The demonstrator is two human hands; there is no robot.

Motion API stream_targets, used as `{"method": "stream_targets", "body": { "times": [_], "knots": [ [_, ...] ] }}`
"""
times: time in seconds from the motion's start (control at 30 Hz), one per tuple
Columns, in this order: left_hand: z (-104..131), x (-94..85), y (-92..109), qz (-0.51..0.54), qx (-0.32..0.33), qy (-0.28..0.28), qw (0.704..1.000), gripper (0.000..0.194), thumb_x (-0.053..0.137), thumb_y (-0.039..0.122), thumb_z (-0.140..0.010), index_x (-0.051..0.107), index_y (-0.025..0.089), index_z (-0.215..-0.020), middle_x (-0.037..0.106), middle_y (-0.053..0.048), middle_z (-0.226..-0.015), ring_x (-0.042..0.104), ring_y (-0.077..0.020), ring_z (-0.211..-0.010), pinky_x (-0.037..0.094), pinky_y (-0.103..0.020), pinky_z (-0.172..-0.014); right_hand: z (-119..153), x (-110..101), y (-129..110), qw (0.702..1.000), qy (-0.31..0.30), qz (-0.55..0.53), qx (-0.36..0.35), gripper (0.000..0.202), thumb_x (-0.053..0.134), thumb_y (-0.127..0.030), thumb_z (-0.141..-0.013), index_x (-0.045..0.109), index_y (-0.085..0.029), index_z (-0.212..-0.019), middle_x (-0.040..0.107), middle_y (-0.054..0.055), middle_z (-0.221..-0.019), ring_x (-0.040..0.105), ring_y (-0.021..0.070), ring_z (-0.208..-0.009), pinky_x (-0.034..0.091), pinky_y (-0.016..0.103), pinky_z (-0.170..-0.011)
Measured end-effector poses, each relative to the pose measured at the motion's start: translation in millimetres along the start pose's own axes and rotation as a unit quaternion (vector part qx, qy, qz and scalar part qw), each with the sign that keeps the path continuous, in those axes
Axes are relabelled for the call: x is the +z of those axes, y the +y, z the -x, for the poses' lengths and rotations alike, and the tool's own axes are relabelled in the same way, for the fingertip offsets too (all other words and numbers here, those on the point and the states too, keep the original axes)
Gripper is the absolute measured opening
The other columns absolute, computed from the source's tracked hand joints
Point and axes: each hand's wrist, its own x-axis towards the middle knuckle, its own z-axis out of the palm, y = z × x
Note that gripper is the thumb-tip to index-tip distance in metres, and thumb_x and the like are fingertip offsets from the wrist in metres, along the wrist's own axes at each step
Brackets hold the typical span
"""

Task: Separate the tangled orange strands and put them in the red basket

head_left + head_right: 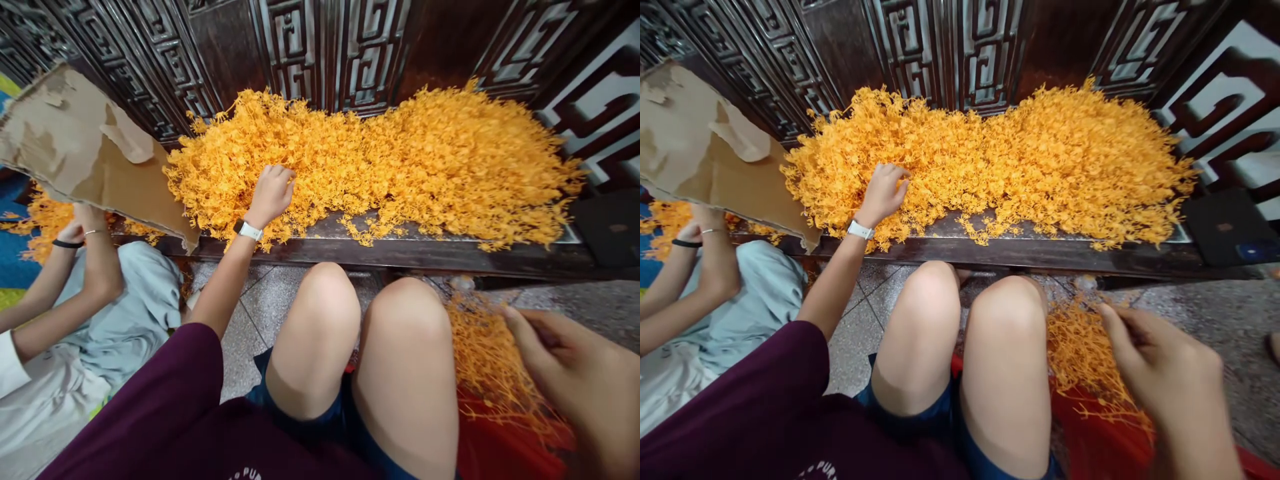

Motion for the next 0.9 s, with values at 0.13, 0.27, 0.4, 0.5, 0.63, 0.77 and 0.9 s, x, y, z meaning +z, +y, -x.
{"method": "stream_targets", "body": {
  "times": [0.13,0.27,0.4,0.5,0.63,0.77,0.9],
  "knots": [
    [-47,18.7,3,-0.036,-0.080,-0.001,0.996,0.029,0.057,0.031,-0.104,0.070,0.007,-0.116,0.064,-0.024,-0.120,0.053,-0.0420,-0.127,0.038,-0.060,-0.110,1,27,-93,0.986,0.046,-0.154,-0.046,0.011,0.067,-0.028,-0.094,0.068,-0.038,-0.096,0.075,0.006,-0.090,0.073,0.0300,-0.081,0.056,0.047,-0.072],
    [-65,35.3,1,-0.090,-0.133,0.000,0.987,0.037,0.063,0.027,-0.101,0.066,0.005,-0.130,0.062,-0.029,-0.131,0.051,-0.0453,-0.131,0.038,-0.058,-0.108,17,40,-139,0.973,0.116,-0.194,-0.052,0.020,0.066,-0.019,-0.093,0.067,-0.037,-0.102,0.071,0.007,-0.096,0.071,0.0331,-0.091,0.057,0.055,-0.085],
    [-68,38.6,-5,-0.094,-0.137,0.008,0.986,0.038,0.060,0.027,-0.100,0.066,0.012,-0.135,0.063,-0.027,-0.132,0.052,-0.0438,-0.129,0.036,-0.057,-0.108,27,45,-140,0.971,0.115,-0.194,-0.081,0.027,0.064,-0.015,-0.093,0.066,-0.034,-0.112,0.071,0.010,-0.103,0.070,0.0338,-0.097,0.055,0.056,-0.089],
    [-73,36.7,-4,-0.122,-0.134,-0.017,0.983,0.025,0.064,0.029,-0.096,0.074,0.017,-0.115,0.065,-0.026,-0.126,0.053,-0.0453,-0.127,0.037,-0.058,-0.106,26,49,-137,0.965,0.125,-0.214,-0.079,0.021,0.062,-0.015,-0.095,0.066,-0.029,-0.110,0.070,0.011,-0.103,0.069,0.0324,-0.098,0.055,0.053,-0.088],
    [-82,30.0,6,-0.135,-0.132,-0.034,0.981,0.013,0.069,0.025,-0.091,0.072,0.019,-0.103,0.064,-0.027,-0.126,0.055,-0.0447,-0.124,0.040,-0.056,-0.101,22,52,-134,0.958,0.132,-0.244,-0.074,0.015,0.060,-0.015,-0.097,0.066,-0.026,-0.106,0.071,0.011,-0.101,0.069,0.0314,-0.102,0.054,0.051,-0.090],
    [-95,11.4,11,-0.100,-0.132,0.011,0.986,0.011,0.065,0.027,-0.095,0.069,0.018,-0.099,0.064,-0.024,-0.124,0.057,-0.0402,-0.120,0.040,-0.054,-0.099,26,52,-128,0.950,0.142,-0.270,-0.065,0.011,0.061,-0.016,-0.097,0.066,-0.023,-0.104,0.071,0.010,-0.101,0.068,0.0300,-0.101,0.054,0.049,-0.088],
    [-113,-19.5,6,-0.028,-0.115,0.085,0.989,0.008,0.064,0.020,-0.094,0.061,0.020,-0.086,0.065,-0.014,-0.106,0.057,-0.0308,-0.111,0.039,-0.047,-0.101,32,55,-122,0.948,0.141,-0.283,-0.042,0.010,0.060,-0.018,-0.099,0.067,-0.023,-0.103,0.070,0.009,-0.098,0.068,0.0282,-0.096,0.054,0.047,-0.085]
  ]
}}
